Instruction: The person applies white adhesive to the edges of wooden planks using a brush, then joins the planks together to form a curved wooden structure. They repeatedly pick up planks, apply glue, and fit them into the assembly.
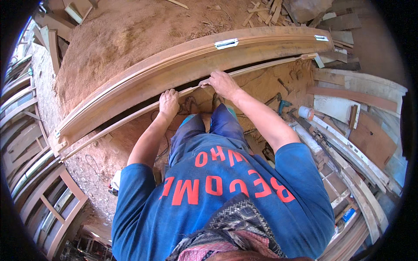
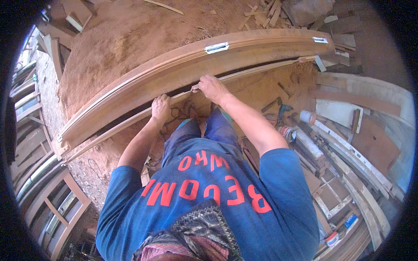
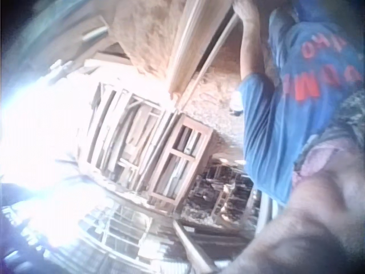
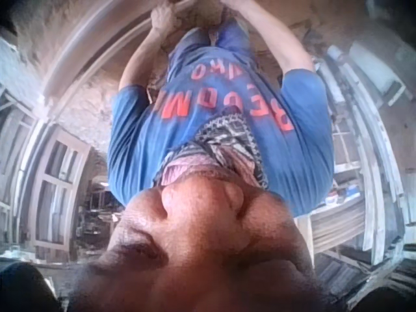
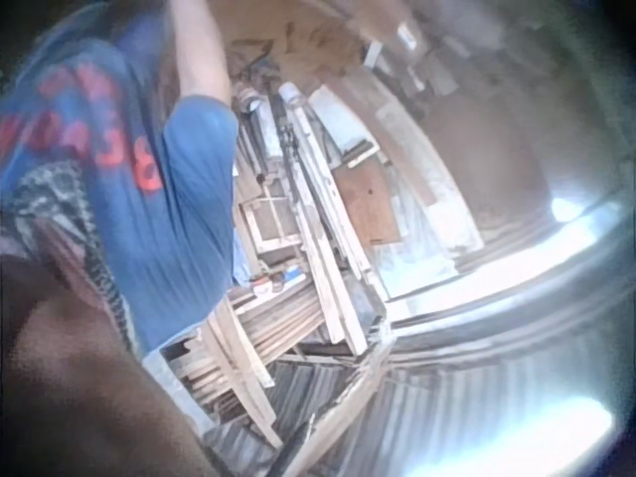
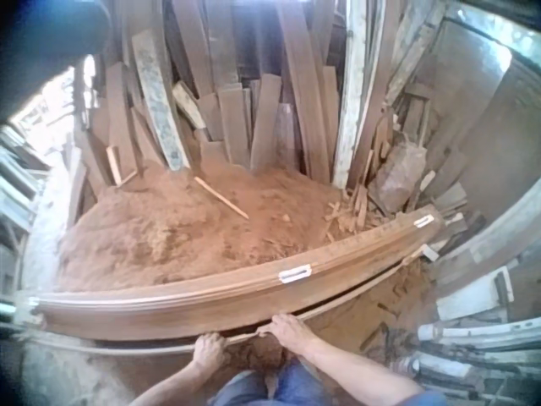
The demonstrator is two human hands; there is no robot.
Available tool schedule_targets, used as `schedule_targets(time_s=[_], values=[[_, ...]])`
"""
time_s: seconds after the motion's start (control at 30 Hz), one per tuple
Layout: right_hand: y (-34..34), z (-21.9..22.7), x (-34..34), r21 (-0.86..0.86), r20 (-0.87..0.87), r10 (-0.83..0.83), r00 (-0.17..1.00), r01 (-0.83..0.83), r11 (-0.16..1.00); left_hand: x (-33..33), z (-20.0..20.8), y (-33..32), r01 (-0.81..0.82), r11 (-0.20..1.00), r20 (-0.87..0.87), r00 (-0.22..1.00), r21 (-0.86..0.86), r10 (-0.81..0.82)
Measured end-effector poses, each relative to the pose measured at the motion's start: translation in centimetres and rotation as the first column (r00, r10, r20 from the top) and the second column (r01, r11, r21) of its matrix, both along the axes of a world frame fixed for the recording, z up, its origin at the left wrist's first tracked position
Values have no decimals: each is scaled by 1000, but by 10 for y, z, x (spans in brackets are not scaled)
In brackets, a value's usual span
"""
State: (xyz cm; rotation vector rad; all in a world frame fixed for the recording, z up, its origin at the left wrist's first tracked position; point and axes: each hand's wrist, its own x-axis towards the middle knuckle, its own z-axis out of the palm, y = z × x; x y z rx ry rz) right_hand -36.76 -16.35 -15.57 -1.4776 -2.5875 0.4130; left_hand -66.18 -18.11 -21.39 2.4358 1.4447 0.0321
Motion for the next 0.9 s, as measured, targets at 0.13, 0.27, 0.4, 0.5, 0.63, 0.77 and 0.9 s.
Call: schedule_targets(time_s=[0.13, 0.27, 0.4, 0.5, 0.63, 0.77, 0.9], values=[[6, 6, -8, -19, 2, 0, 1000, 0, 1000, -1, 2, 8, -8, 998, -15, 1000, 61, 9], [22, 22, -1, -207, 52, 36, 998, -25, 978, -2, 5, 7, -65, 998, -21, 998, -15, 64], [36, 37, 38, -198, -291, -172, 941, 117, 973, 3, 41, 9, -449, 870, 353, 795, -202, 493], [65, 45, 115, -196, -272, -427, 863, 385, 902, -19, 43, 30, -646, 476, 569, 78, -597, 818], [103, 47, 235, 49, -34, -520, 853, 521, 852, -59, 54, 86, -383, 13, 144, -316, -923, 938], [122, 61, 279, 66, 154, -462, 873, 458, 887, -17, 60, 139, -399, -172, 34, -458, -901, 889], [134, 63, 279, -25, 349, -326, 879, 356, 934, -27, -19, 133, -437, -185, 46, -466, -880, 884]])
